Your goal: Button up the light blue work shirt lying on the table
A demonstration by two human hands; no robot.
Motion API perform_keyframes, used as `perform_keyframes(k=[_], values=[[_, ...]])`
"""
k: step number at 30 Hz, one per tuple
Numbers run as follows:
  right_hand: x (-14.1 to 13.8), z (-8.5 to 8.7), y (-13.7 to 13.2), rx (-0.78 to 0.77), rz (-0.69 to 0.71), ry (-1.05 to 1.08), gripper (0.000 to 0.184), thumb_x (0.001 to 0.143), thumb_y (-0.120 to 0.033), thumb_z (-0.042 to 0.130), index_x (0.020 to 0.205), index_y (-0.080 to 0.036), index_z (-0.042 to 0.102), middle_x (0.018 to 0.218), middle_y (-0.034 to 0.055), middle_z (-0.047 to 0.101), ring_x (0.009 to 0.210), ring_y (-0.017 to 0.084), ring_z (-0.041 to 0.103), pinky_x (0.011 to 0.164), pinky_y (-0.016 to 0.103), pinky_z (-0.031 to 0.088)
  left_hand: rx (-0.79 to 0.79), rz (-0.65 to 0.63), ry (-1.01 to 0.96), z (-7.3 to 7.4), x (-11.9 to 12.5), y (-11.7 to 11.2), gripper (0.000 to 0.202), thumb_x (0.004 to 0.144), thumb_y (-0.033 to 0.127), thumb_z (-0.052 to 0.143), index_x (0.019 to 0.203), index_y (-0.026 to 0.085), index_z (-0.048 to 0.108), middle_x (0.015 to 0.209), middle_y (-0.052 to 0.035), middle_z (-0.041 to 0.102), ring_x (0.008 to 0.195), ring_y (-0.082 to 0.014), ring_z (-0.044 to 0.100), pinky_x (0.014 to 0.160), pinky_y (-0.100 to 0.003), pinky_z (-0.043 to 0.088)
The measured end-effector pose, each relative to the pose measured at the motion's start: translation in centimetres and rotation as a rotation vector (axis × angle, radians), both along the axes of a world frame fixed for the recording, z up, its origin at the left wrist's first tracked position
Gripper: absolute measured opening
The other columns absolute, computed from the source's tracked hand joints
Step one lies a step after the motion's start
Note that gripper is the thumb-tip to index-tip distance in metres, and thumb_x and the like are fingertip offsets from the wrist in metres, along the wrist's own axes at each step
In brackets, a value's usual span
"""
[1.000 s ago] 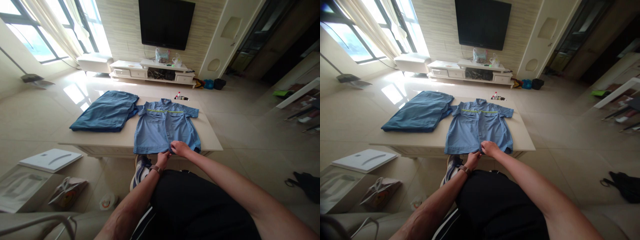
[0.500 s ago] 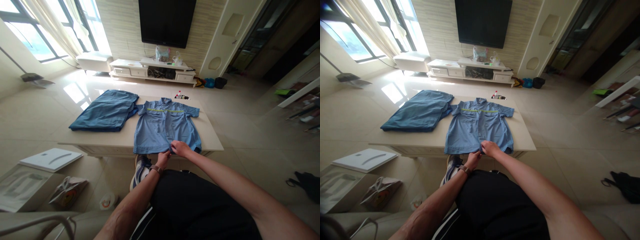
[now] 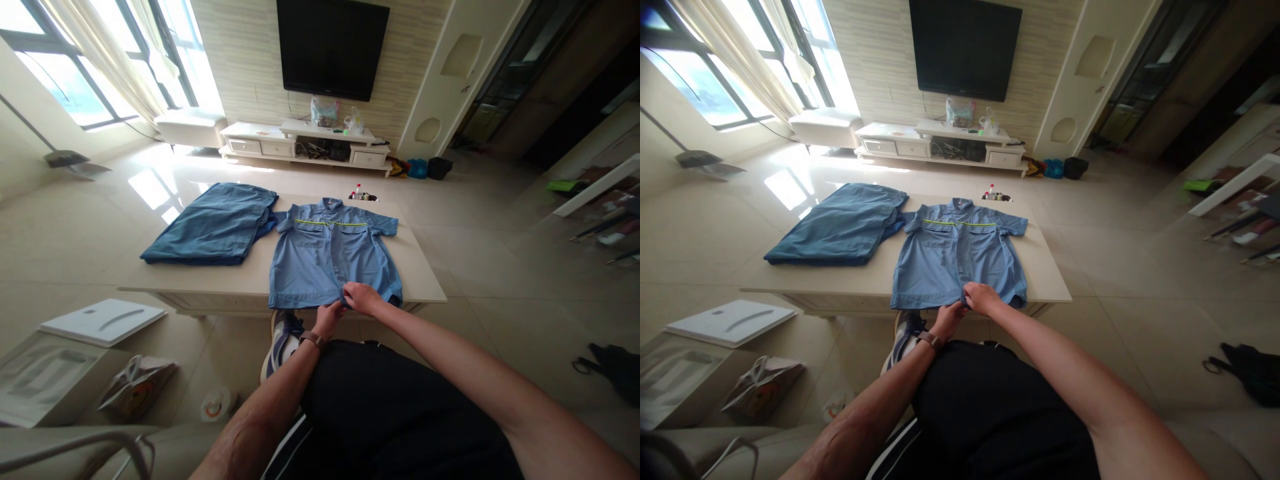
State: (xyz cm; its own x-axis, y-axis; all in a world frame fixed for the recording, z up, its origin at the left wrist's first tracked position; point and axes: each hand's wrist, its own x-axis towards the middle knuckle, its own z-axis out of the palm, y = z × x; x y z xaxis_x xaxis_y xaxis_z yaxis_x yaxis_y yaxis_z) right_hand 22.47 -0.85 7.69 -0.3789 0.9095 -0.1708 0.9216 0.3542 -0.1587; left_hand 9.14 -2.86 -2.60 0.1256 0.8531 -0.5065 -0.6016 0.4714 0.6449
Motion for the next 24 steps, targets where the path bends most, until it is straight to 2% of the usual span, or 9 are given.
perform_keyframes(k=[3, 7, 10, 15, 24], values=[[0.0, 0.1, 0.0, -0.001, -0.003, -0.006, 0.014, 0.099, -0.022, 0.055, 0.102, -0.021, 0.068, 0.107, 0.0065, 0.071, 0.093, 0.019, 0.067, 0.074, 0.027, 0.04, -0.019, 0.007, -0.016, 0.3, -0.2, 0.1, 0.024, 0.064, 0.027, 0.09, 0.071, 0.013, 0.071, 0.07, -0.0061, 0.07, 0.061, -0.0142, 0.066, 0.056, -0.023, 0.047], [-0.1, 0.3, 0.0, -0.007, 0.001, -0.015, 0.016, 0.101, -0.022, 0.053, 0.103, -0.021, 0.069, 0.106, 0.0067, 0.071, 0.092, 0.018, 0.067, 0.074, 0.027, 0.04, -0.029, 0.012, -0.038, 0.6, -0.2, 0.0, 0.032, 0.069, 0.038, 0.089, 0.08, 0.013, 0.072, 0.074, -0.006, 0.071, 0.058, -0.0126, 0.065, 0.055, -0.023, 0.048], [-0.2, 0.2, -0.1, -0.008, 0.013, -0.018, 0.017, 0.101, -0.023, 0.052, 0.103, -0.02, 0.069, 0.108, 0.0072, 0.071, 0.094, 0.019, 0.067, 0.076, 0.027, 0.041, -0.026, 0.014, -0.032, 0.5, -0.1, 0.0, 0.04, 0.061, 0.038, 0.095, 0.083, 0.01, 0.074, 0.074, -0.0069, 0.071, 0.058, -0.0118, 0.064, 0.055, -0.022, 0.048], [-0.3, -0.3, 0.0, -0.012, 0.037, -0.023, 0.017, 0.1, -0.022, 0.053, 0.104, -0.02, 0.069, 0.109, 0.0076, 0.072, 0.097, 0.02, 0.067, 0.077, 0.027, 0.042, -0.026, 0.036, 0.007, -0.2, 0.1, 0.1, 0.049, 0.047, 0.035, 0.102, 0.076, 0.007, 0.075, 0.065, -0.0053, 0.068, 0.055, -0.0092, 0.058, 0.053, -0.021, 0.043], [-0.3, -0.4, 0.1, -0.001, 0.063, -0.024, 0.018, 0.101, -0.023, 0.051, 0.104, -0.021, 0.069, 0.109, 0.008, 0.072, 0.095, 0.02, 0.067, 0.076, 0.028, 0.042, 0.005, 0.08, 0.028, -0.8, 0.2, 0.3, 0.049, 0.044, 0.038, 0.101, 0.071, 0.007, 0.074, 0.061, -0.003, 0.065, 0.055, -0.0086, 0.055, 0.053, -0.022, 0.039]])
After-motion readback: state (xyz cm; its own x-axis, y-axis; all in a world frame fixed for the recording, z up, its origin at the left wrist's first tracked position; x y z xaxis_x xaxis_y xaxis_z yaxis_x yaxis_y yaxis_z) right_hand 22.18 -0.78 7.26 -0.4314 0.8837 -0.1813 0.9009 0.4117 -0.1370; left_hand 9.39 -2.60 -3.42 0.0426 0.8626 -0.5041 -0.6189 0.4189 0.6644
